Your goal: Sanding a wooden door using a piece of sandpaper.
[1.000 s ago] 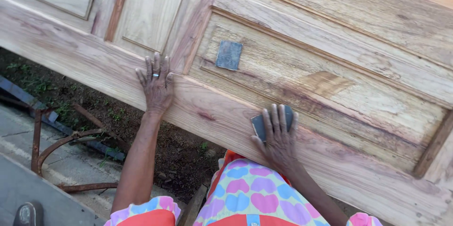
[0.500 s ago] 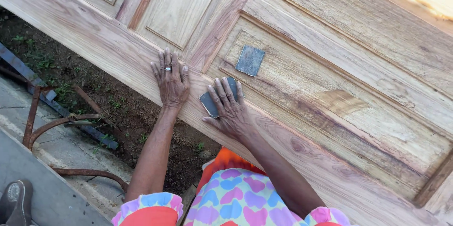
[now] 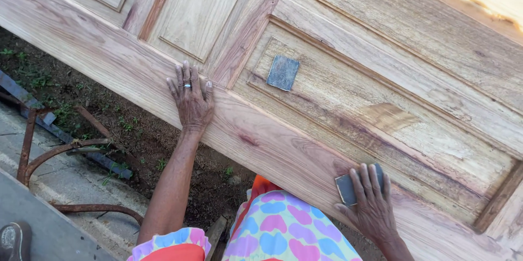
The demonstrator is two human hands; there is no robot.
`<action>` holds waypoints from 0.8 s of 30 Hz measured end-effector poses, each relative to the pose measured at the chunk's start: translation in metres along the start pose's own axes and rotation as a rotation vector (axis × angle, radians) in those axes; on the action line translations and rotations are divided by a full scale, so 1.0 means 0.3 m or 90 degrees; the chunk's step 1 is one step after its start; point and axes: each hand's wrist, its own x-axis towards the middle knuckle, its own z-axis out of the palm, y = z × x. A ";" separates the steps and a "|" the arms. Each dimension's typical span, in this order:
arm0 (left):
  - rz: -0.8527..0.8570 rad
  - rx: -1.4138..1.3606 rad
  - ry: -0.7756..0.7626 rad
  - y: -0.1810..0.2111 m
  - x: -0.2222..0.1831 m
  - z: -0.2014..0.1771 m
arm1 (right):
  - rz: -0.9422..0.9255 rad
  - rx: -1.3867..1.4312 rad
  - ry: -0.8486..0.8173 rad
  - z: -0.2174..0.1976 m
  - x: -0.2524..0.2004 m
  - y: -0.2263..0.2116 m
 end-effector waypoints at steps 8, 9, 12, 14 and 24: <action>-0.001 0.025 0.008 0.000 -0.007 0.011 | 0.008 -0.013 0.040 0.096 0.301 -0.196; -0.004 0.028 0.011 -0.001 -0.005 0.016 | 0.003 -0.012 0.042 0.101 0.378 -0.235; -0.025 0.040 -0.011 -0.011 -0.013 0.028 | -0.086 -0.010 0.013 0.121 0.577 -0.353; -0.020 0.020 -0.002 -0.019 -0.003 0.034 | -0.126 0.017 -0.004 0.135 0.695 -0.419; -0.030 -0.004 -0.009 -0.013 -0.013 0.009 | -0.154 0.025 0.004 0.131 0.743 -0.415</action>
